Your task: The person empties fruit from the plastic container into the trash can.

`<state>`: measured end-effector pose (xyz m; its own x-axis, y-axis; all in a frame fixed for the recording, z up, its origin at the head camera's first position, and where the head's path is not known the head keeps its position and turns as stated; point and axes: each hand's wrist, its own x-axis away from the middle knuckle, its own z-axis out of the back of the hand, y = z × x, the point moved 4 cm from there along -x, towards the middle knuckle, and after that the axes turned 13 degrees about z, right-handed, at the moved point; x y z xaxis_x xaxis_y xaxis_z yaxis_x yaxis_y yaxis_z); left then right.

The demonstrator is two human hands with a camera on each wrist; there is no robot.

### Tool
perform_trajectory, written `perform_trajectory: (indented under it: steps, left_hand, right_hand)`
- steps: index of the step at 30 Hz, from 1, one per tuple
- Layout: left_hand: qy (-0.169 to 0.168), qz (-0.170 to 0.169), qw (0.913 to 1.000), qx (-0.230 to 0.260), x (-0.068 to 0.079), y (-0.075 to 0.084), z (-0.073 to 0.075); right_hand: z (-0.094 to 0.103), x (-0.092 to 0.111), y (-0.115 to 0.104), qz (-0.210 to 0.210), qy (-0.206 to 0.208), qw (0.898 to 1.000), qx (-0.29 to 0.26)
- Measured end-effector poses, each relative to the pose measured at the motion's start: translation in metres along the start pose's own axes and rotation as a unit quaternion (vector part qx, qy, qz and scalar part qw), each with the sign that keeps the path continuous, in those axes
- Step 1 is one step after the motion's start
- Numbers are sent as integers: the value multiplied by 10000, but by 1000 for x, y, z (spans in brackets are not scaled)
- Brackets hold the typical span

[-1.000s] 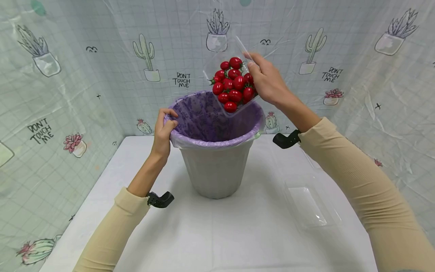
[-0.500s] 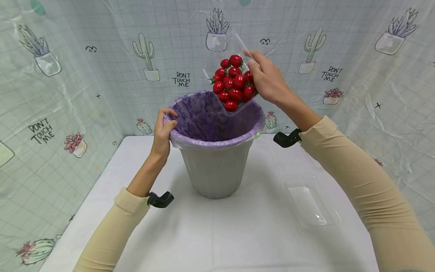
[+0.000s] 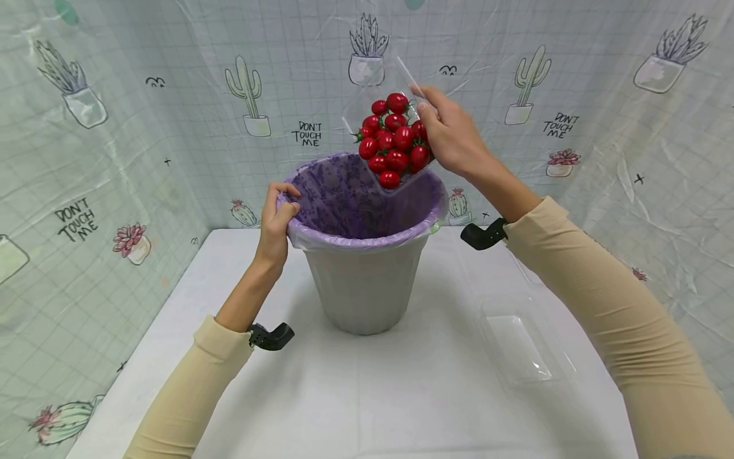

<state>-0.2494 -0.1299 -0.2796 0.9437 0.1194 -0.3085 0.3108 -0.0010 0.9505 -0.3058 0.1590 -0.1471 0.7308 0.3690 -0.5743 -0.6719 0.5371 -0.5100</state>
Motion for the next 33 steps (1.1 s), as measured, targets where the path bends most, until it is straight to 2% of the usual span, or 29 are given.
perform_trajectory:
  steps: [21,33]
  left_hand:
    - [-32,-8,10000,6,-5,-6,5]
    - [-59,-48,10000,51,-9,-9,7]
  right_hand:
    - [-5,0,-1,123,93,9999,71]
    - [-8,-3,-5,254,113,9988,392]
